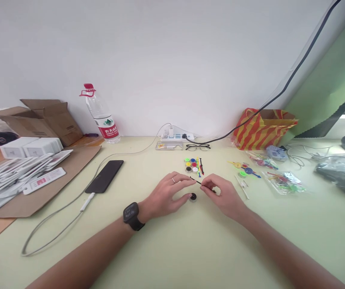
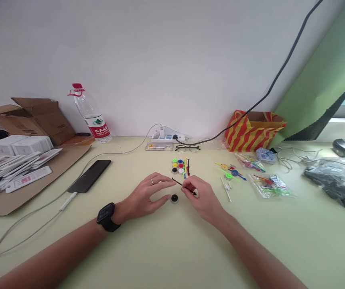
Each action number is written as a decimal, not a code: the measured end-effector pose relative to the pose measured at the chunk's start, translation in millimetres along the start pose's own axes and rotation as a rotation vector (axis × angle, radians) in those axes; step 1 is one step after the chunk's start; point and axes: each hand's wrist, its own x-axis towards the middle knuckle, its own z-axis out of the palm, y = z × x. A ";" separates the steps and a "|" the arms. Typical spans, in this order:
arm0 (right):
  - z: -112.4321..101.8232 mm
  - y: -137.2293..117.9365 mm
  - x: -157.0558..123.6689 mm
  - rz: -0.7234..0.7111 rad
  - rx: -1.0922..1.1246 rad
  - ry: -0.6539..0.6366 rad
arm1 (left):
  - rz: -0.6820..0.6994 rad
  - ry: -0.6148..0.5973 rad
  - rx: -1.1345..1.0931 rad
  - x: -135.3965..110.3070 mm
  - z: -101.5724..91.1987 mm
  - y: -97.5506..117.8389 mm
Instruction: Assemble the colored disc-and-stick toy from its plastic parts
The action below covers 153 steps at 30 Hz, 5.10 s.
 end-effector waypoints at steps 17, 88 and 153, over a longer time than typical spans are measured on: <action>7.8 1.8 -3.2 0.027 0.108 -0.175 | -0.127 -0.156 -0.167 -5.0 5.0 -10.1; -17.9 -5.8 4.5 0.383 0.276 -0.172 | -0.591 0.166 -0.435 4.3 10.7 -17.0; -110.1 157.2 126.4 0.232 -0.804 -0.051 | -0.719 0.149 -0.624 2.2 11.6 -32.2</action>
